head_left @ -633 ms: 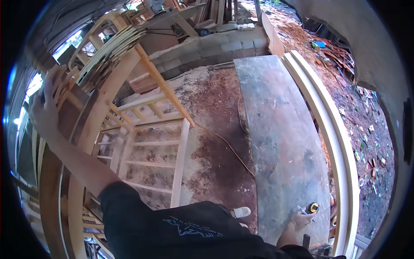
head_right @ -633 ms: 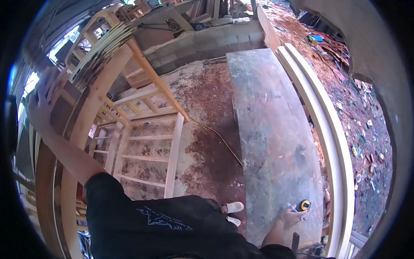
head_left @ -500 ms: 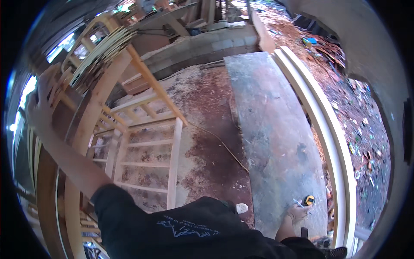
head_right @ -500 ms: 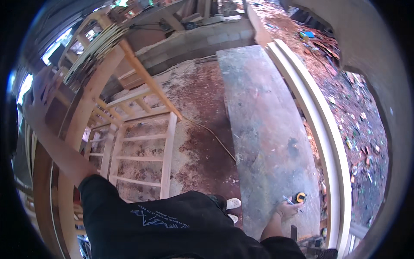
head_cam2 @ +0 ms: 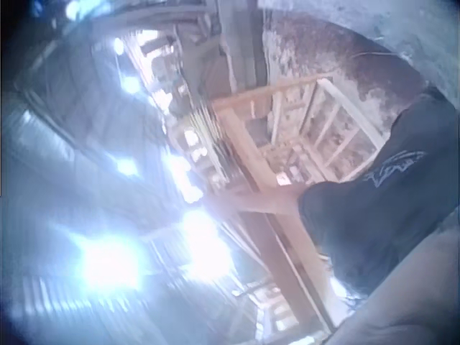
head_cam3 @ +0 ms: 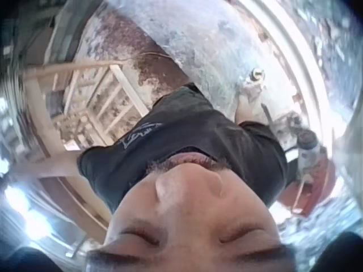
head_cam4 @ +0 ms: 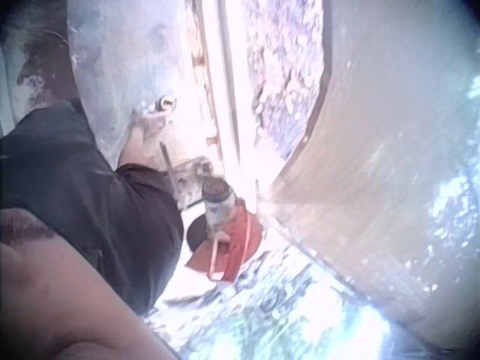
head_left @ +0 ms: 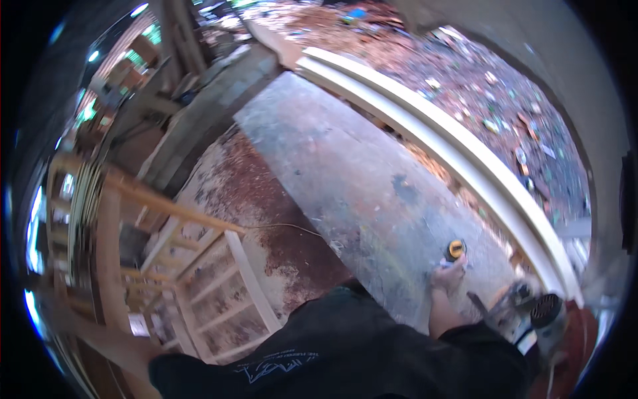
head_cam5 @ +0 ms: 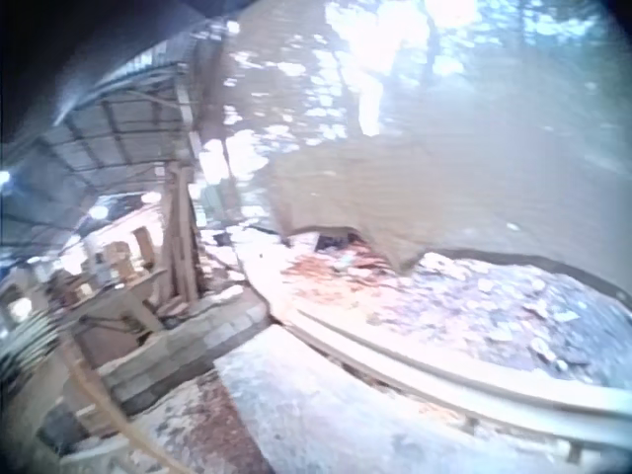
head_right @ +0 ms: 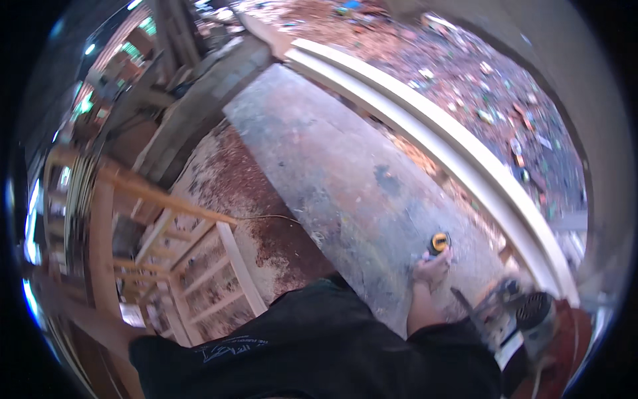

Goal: The person measures wood with a tape measure, marks it with a pencil, and cuts it using a miter saw.

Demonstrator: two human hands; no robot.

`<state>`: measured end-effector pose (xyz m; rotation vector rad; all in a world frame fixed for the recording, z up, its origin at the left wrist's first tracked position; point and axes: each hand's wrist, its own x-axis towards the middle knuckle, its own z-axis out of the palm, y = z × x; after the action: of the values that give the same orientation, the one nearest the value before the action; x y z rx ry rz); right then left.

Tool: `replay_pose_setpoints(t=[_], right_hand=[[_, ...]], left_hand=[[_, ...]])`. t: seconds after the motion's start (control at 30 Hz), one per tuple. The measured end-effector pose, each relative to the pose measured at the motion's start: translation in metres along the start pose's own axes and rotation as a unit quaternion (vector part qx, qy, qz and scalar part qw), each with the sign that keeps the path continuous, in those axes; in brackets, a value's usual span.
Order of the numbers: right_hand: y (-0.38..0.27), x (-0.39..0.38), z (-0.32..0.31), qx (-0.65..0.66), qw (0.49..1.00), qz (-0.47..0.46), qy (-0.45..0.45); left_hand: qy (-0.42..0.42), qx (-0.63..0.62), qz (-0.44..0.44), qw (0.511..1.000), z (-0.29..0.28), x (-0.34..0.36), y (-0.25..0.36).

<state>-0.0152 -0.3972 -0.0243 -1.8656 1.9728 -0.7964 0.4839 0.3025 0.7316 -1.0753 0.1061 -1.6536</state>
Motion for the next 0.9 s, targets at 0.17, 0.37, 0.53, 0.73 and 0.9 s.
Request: replay_pose_setpoints(t=[0.17, 0.37, 0.53, 0.73, 0.9], right_hand=[[0.002, -0.005, 0.008, -0.052, 0.998, -0.011, -0.014], [-0.013, 0.0, -0.007, -0.045, 0.999, 0.009, -0.004], [-0.006, -0.002, -0.009, -0.046, 0.998, 0.042, 0.014], [-0.015, 0.004, -0.015, -0.018, 0.999, 0.021, 0.046], [-0.016, 0.0, -0.015, -0.048, 0.996, 0.045, 0.066]], left_hand=[[-0.126, -0.193, -0.053, 0.972, -0.04, 0.037, 0.241], [-0.295, -0.606, 0.088, 0.734, -0.421, 0.173, 0.604], [-0.149, -0.972, 0.172, 0.061, -0.804, 0.316, 0.583], [0.121, -0.917, 0.334, 0.183, -1.01, 0.391, 0.558], [0.203, -0.909, 0.306, 0.195, -1.051, 0.397, 0.568]])
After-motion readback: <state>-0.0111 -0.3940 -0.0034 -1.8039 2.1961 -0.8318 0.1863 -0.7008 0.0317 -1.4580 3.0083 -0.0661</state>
